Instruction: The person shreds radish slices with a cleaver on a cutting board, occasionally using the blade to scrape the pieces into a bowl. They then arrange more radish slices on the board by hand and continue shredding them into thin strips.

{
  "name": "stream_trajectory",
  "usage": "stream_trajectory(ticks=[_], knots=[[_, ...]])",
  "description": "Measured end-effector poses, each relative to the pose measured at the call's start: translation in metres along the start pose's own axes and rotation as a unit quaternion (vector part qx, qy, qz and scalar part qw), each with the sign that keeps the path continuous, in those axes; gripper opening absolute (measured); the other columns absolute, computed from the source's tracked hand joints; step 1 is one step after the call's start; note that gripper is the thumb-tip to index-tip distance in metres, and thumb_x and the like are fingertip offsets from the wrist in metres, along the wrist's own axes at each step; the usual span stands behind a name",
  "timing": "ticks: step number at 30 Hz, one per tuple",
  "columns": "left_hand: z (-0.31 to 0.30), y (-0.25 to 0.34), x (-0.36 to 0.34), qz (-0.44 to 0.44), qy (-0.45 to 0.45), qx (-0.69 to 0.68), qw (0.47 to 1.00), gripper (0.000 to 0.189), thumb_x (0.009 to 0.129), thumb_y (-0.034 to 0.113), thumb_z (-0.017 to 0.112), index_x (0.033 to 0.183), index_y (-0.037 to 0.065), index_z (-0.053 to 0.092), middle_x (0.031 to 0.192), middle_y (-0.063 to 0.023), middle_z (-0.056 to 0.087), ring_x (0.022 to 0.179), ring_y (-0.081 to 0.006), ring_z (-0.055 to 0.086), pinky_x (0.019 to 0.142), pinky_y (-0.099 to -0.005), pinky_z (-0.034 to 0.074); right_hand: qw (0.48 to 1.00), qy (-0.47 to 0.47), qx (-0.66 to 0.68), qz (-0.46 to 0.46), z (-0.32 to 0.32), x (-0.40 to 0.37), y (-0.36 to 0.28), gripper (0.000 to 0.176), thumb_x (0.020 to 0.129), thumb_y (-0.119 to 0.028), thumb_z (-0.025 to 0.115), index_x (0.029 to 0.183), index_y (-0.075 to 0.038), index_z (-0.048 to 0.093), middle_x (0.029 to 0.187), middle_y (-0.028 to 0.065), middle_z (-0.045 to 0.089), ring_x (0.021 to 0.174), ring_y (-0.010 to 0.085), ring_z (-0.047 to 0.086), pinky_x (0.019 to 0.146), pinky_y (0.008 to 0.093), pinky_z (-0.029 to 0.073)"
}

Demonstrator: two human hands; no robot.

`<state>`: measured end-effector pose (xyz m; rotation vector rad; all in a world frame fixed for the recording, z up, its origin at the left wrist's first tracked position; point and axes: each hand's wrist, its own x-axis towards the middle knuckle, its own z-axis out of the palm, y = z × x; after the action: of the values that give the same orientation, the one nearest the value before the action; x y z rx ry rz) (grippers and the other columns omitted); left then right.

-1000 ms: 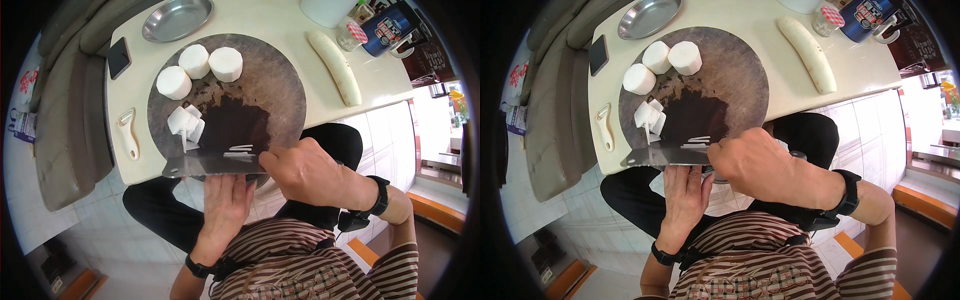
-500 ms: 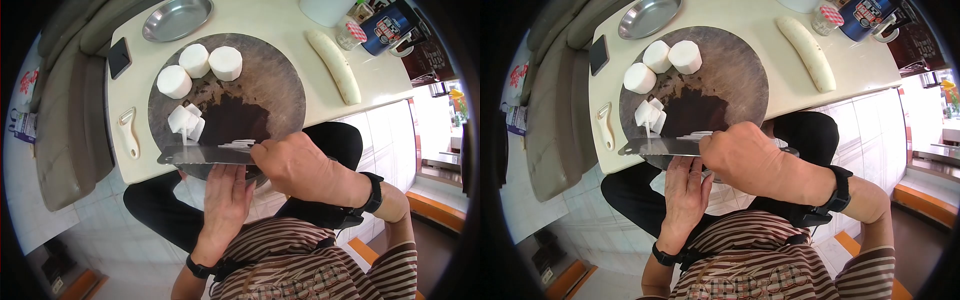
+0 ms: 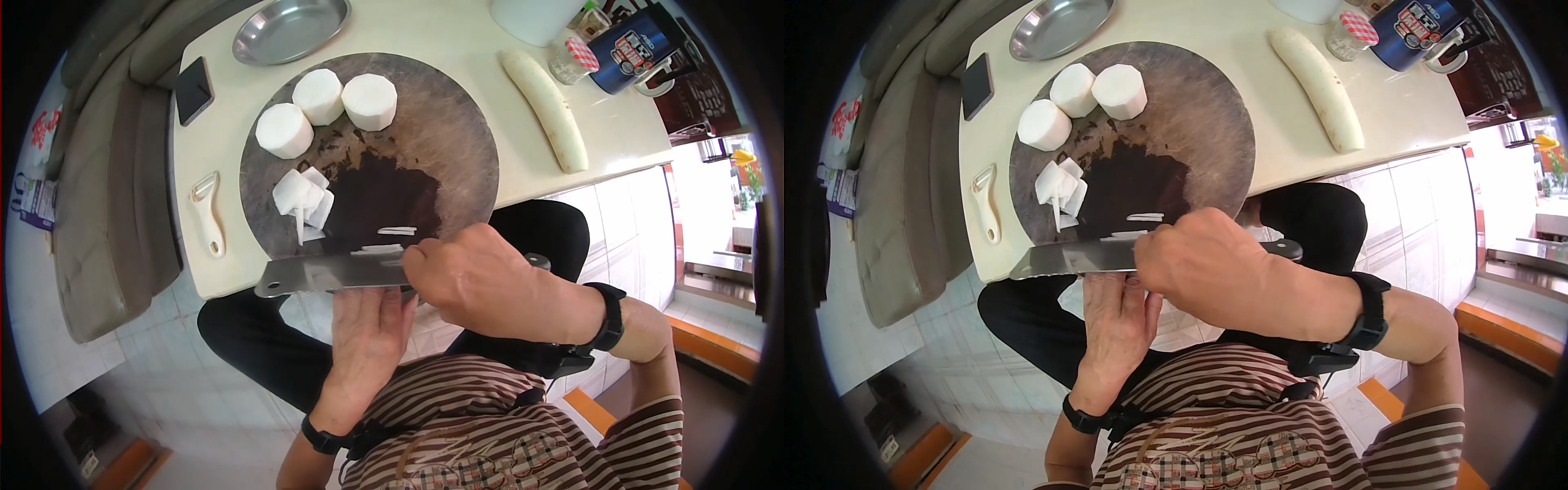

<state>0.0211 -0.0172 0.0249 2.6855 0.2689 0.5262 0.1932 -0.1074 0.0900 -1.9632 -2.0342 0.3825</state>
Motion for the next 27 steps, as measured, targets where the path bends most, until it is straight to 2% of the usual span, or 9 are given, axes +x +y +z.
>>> stream_trajectory(ticks=[4, 8, 14, 16, 25, 27], knots=[[-0.003, 0.003, 0.001, -0.011, -0.006, 0.032, 0.999, 0.044, 0.076, 0.010, 0.078, 0.112, -0.007, 0.062, 0.119, -0.0187, 0.057, 0.108, -0.0381, 0.055, 0.086, -0.0517, 0.045, 0.999, 0.048, 0.022, -0.002, 0.006, -0.001, 0.009, 0.017, 0.066, -0.001, 0.065, 0.077, 0.000, 0.053, 0.067, 0.0141, 0.058, 0.059, 0.0327, 0.062, 0.051, 0.0403, 0.049], [0.001, 0.003, -0.004, -0.011, -0.005, 0.024, 1.000, 0.043, 0.078, 0.013, 0.078, 0.114, -0.006, 0.061, 0.116, -0.0182, 0.056, 0.106, -0.0373, 0.055, 0.085, -0.0512, 0.044, 1.000, 0.000, 0.028, 0.004, -0.008, -0.011, 0.006, 0.011, 0.070, -0.006, 0.068, 0.075, 0.000, 0.060, 0.066, 0.0149, 0.063, 0.059, 0.0316, 0.067, 0.052, 0.0387, 0.052], [0.001, 0.004, -0.008, -0.023, -0.017, 0.013, 1.000, 0.041, 0.079, 0.013, 0.077, 0.112, -0.005, 0.062, 0.111, -0.0168, 0.057, 0.101, -0.0360, 0.055, 0.081, -0.0503, 0.044, 0.999, -0.026, -0.033, 0.008, -0.006, -0.016, -0.002, 0.011, 0.070, -0.006, 0.067, 0.076, -0.001, 0.059, 0.065, 0.0132, 0.061, 0.057, 0.0279, 0.065, 0.050, 0.0369, 0.051], [0.001, 0.005, -0.007, -0.030, -0.025, 0.010, 0.999, 0.040, 0.079, 0.013, 0.077, 0.112, -0.005, 0.062, 0.110, -0.0166, 0.057, 0.100, -0.0360, 0.056, 0.081, -0.0504, 0.044, 0.999, -0.019, -0.033, -0.001, -0.005, -0.015, -0.004, 0.021, 0.065, -0.002, 0.066, 0.079, 0.001, 0.051, 0.068, 0.0132, 0.055, 0.056, 0.0318, 0.061, 0.048, 0.0382, 0.047], [0.001, 0.008, -0.007, -0.021, -0.016, 0.025, 0.999, 0.041, 0.080, 0.013, 0.076, 0.113, -0.006, 0.060, 0.111, -0.0170, 0.057, 0.100, -0.0371, 0.055, 0.081, -0.0493, 0.045, 1.000, 0.028, -0.010, 0.004, 0.005, -0.007, -0.005, 0.019, 0.066, 0.000, 0.065, 0.079, 0.001, 0.052, 0.068, 0.0136, 0.057, 0.056, 0.0315, 0.062, 0.049, 0.0387, 0.048], [0.002, 0.009, -0.006, -0.031, -0.021, 0.027, 0.999, 0.045, 0.081, 0.013, 0.075, 0.119, -0.006, 0.059, 0.127, -0.0234, 0.051, 0.114, -0.0418, 0.051, 0.098, -0.0539, 0.040, 0.999, 0.052, -0.010, 0.005, 0.009, -0.010, 0.003, 0.018, 0.066, 0.000, 0.065, 0.079, 0.001, 0.053, 0.068, 0.0134, 0.057, 0.056, 0.0313, 0.062, 0.049, 0.0385, 0.048]])
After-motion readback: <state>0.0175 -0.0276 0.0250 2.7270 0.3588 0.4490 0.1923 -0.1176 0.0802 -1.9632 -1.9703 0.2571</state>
